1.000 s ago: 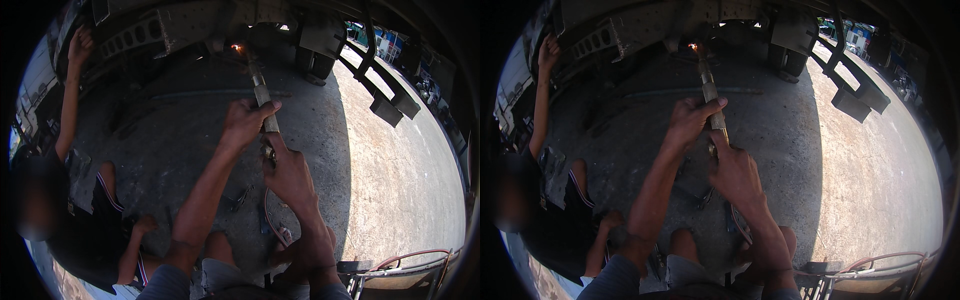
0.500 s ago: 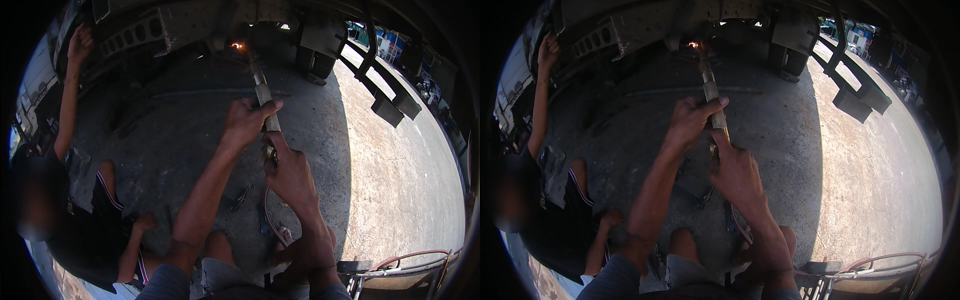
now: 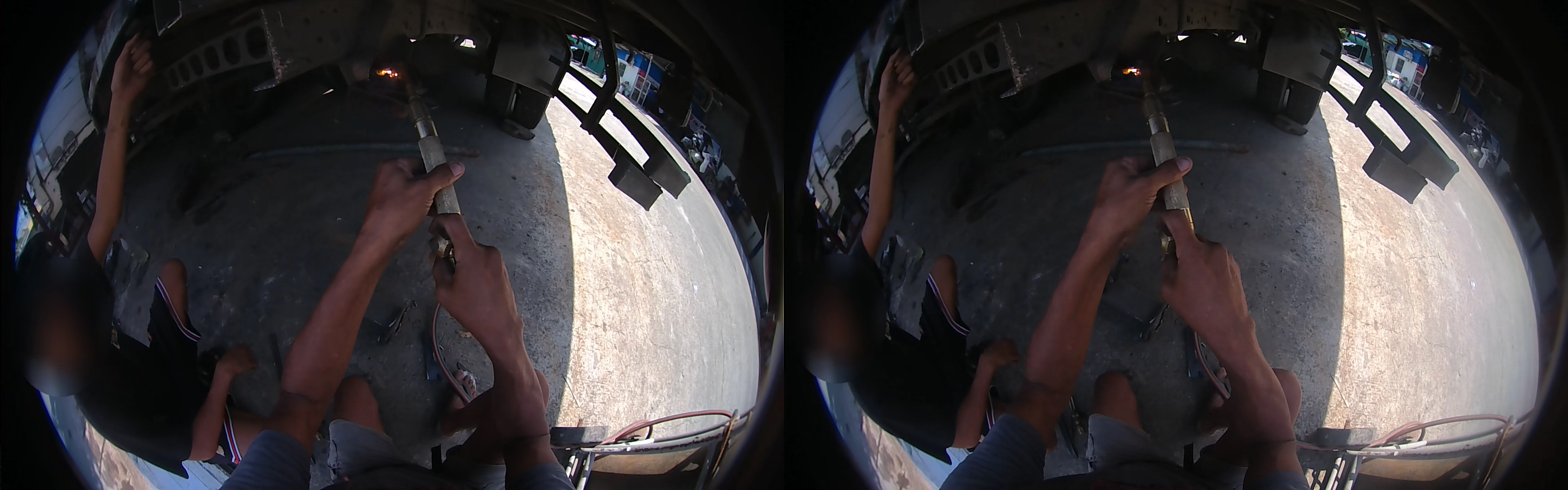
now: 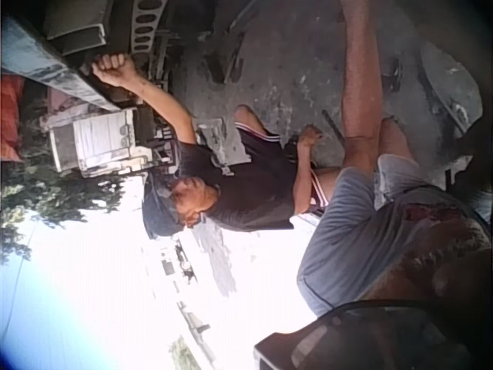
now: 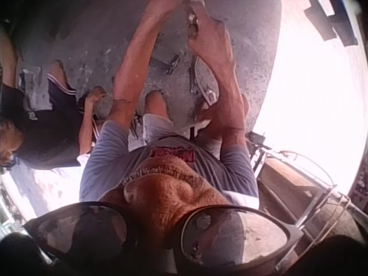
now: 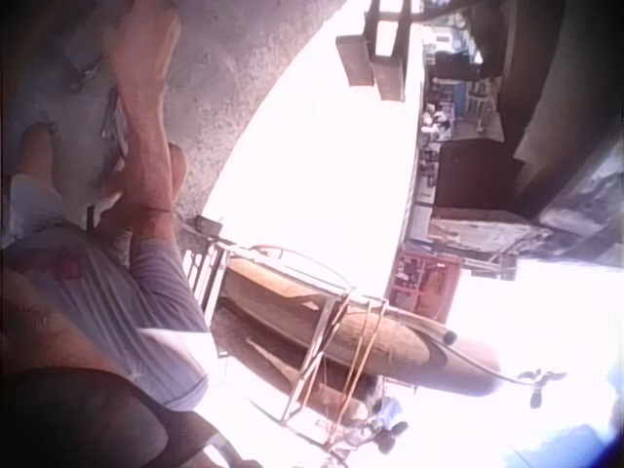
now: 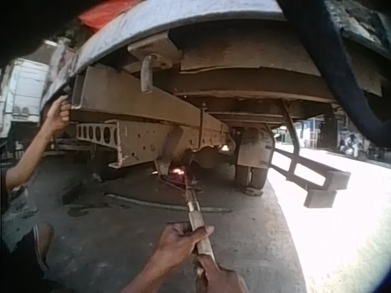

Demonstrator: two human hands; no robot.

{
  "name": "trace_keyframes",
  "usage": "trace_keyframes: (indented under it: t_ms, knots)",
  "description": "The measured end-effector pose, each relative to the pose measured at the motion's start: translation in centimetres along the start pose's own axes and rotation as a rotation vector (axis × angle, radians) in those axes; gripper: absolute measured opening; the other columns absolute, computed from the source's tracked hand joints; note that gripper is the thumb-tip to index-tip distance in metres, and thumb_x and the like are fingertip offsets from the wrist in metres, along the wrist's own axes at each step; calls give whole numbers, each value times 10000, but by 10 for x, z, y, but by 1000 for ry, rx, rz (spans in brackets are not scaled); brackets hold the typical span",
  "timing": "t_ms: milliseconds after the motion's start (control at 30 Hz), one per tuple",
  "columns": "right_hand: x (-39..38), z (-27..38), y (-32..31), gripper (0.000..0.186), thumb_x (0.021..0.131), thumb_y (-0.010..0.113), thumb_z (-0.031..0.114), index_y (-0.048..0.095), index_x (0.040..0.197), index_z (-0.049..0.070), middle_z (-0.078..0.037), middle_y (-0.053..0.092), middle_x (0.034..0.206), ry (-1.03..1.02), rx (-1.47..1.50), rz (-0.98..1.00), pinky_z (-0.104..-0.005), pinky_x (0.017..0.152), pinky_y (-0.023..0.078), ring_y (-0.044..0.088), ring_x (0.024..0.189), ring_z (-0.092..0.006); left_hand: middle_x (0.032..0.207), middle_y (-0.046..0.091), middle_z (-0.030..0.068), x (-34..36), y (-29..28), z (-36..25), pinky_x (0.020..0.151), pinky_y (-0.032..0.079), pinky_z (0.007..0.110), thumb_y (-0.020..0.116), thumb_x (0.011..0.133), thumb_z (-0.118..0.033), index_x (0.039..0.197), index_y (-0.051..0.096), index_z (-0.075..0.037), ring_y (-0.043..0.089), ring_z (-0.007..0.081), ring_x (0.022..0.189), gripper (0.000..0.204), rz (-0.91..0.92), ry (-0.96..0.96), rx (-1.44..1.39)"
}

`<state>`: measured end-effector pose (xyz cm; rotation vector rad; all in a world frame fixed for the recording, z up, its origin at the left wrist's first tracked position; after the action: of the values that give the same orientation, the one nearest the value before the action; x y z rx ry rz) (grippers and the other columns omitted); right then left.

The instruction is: The person uses a handheld torch to heat a metal component under a vehicle chassis. A second person assists by holding a metal bar near the heated area. The camera wearer adjusts the torch and continues applying heat to the same spot.

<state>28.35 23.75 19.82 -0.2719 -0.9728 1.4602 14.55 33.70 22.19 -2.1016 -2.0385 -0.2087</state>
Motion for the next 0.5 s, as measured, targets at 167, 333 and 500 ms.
trace_keyframes:
  t_ms: [167, 333, 500]
  knots:
    - [0, 2, -2, 454, 942, 624, 18, 503, 1370, 107, -284, 725, 858, 24, 0, 16, -595, 771, 574, 754, 845, -506, 800, 736, 119, -1, 1, 0, 639, 536, 356, 890, 884, -380, 895, 758, 52, 697, 182, 697, 452, 18, 8, -26]
    - [1, 3, -2, 447, 947, 624, 21, 494, 1366, 107, -283, 723, 852, 21, 1, 14, -601, 763, 569, 754, 844, -505, 799, 733, 114, 2, 0, 3, 644, 536, 354, 890, 887, -377, 898, 757, 48, 696, 178, 704, 446, 12, -4, -3]
    - [0, 1, -2, 440, 959, 621, 27, 494, 1371, 115, -286, 720, 846, 23, 4, 8, -602, 761, 568, 754, 849, -506, 801, 731, 110, 1, 3, 1, 650, 534, 349, 892, 889, -372, 902, 757, 49, 693, 173, 716, 442, 13, -4, -25]
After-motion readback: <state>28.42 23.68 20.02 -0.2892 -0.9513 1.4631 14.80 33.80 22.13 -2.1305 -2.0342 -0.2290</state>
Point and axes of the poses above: each hand's wrist, its own x-axis towards the middle knuckle, its own y-axis out of the palm, z = x × y, the point moved 3 cm from there along x, towards the middle knuckle
